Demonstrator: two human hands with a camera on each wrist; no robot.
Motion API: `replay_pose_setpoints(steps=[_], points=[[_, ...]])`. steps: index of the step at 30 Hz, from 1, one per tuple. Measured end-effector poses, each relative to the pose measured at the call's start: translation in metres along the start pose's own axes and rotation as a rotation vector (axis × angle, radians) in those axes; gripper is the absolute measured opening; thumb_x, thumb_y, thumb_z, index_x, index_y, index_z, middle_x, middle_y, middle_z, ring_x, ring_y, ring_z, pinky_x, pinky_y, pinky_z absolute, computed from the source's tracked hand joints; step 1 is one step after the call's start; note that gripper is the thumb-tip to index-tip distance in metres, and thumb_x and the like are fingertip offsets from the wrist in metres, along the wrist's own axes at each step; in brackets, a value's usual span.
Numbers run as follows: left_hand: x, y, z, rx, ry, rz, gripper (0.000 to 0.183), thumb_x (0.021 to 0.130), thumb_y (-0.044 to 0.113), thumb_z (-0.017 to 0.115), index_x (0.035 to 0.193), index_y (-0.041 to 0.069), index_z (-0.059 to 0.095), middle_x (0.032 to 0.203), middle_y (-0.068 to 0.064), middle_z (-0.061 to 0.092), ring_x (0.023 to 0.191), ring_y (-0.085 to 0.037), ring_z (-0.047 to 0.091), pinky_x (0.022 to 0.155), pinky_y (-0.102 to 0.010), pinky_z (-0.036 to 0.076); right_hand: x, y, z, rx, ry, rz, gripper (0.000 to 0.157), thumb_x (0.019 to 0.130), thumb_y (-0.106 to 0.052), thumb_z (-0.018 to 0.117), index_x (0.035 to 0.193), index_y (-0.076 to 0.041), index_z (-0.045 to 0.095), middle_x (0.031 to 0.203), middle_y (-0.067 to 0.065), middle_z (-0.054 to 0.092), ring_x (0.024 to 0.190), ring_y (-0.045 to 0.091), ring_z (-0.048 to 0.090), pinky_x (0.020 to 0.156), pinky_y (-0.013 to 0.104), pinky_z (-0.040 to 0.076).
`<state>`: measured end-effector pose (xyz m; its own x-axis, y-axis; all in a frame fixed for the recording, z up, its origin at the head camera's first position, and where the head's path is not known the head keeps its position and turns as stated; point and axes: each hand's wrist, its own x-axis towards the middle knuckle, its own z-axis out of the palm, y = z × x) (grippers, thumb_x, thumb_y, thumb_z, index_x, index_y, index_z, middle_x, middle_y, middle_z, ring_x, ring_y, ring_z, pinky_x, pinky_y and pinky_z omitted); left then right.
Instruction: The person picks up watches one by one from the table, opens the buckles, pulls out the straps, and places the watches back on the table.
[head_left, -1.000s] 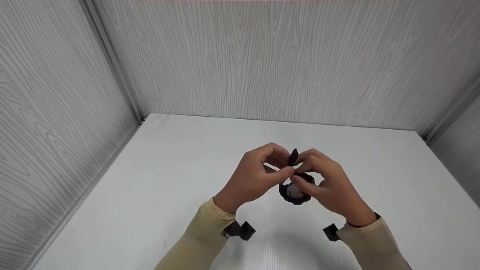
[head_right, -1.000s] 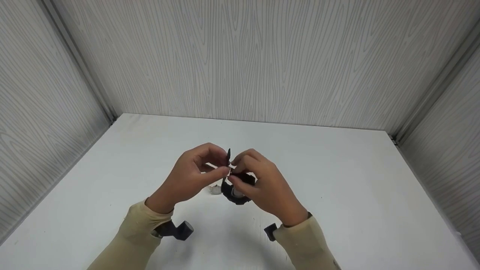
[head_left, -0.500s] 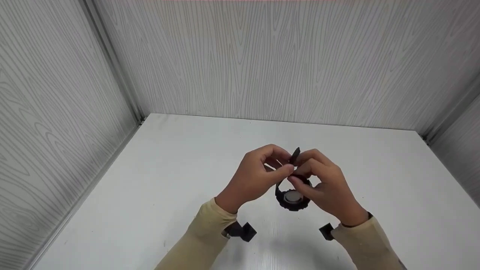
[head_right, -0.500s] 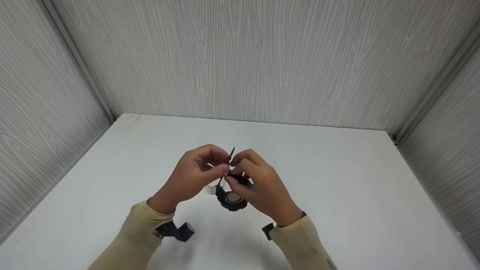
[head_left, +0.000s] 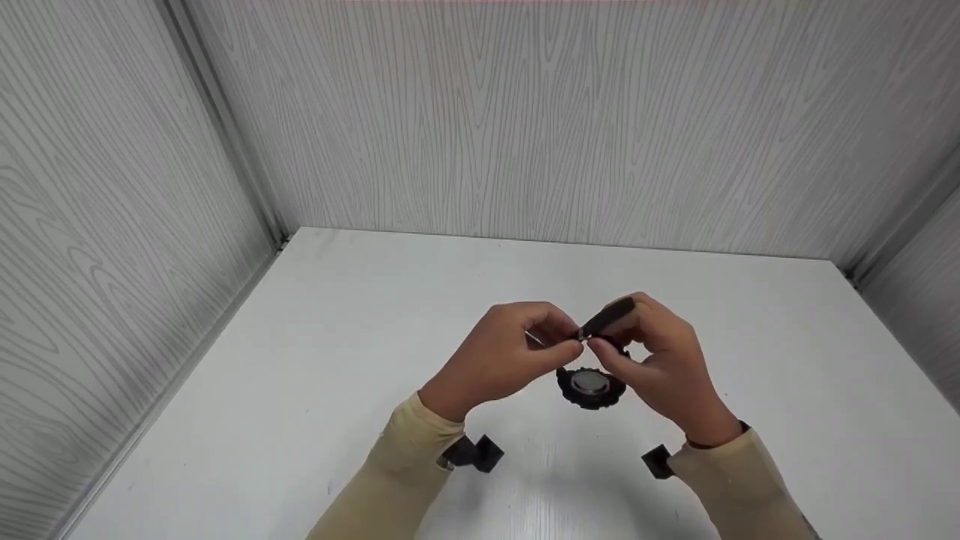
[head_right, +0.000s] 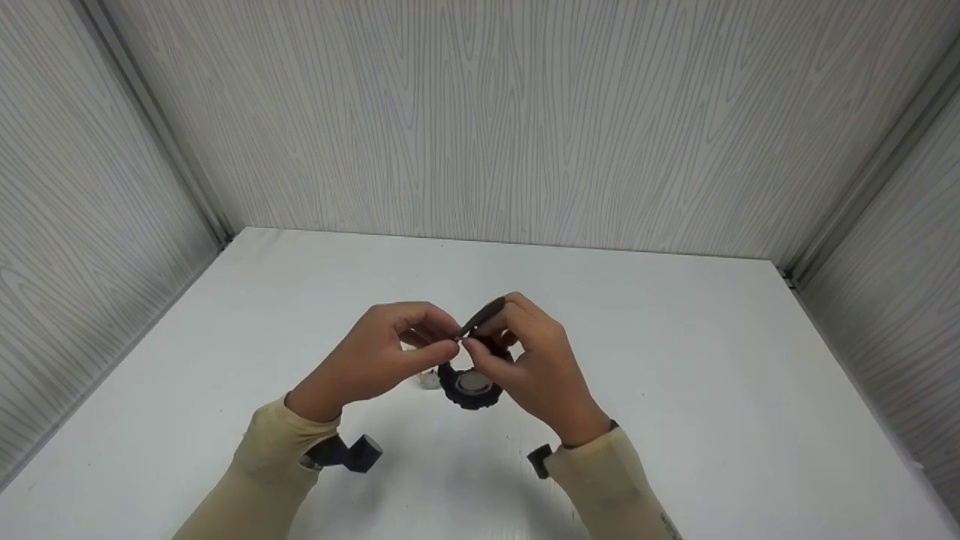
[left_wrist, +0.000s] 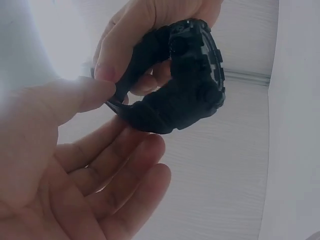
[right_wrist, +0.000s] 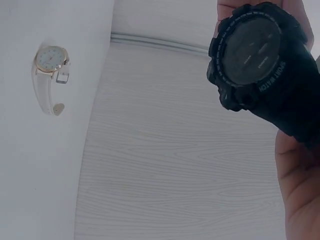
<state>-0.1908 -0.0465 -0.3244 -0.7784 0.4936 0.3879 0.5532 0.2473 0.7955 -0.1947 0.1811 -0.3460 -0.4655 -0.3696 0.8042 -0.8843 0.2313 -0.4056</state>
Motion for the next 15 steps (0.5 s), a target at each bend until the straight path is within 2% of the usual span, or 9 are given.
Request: replay_pose_setpoints(steps=[6,9,15], points=[[0.001,0.001,0.003,0.013,0.078,0.076,0.008,0.094,0.016,0.074,0.102,0.014,0.076,0.094,0.010,0.071,0.083,-0.004,0.068,0.076,-0.029,0.060,0.000,-0.008,-0.003,0.127,-0.006,0.201,0.020,0.090,0.007,0.074,0.105,-0.006,0.070,0.094,0.009,0.071,0.080,0.013,0.065,0.071,0.022,0.055],[0.001,0.002,0.003,0.018,0.087,0.091,0.010,0.095,0.017,0.075,0.104,0.015,0.075,0.096,0.011,0.071,0.084,-0.004,0.068,0.075,-0.030,0.059,0.000,-0.010,-0.004,0.200,0.007,0.230,0.018,0.091,0.008,0.072,0.106,-0.002,0.070,0.092,0.013,0.070,0.078,0.015,0.063,0.071,0.023,0.054],[0.001,0.004,0.003,0.009,0.082,0.098,0.010,0.095,0.022,0.076,0.105,0.018,0.075,0.097,0.013,0.071,0.087,-0.003,0.068,0.073,-0.029,0.059,0.000,-0.014,-0.005,0.277,0.010,0.268,0.024,0.091,0.015,0.068,0.112,0.003,0.066,0.101,0.009,0.068,0.083,0.016,0.064,0.072,0.024,0.055]])
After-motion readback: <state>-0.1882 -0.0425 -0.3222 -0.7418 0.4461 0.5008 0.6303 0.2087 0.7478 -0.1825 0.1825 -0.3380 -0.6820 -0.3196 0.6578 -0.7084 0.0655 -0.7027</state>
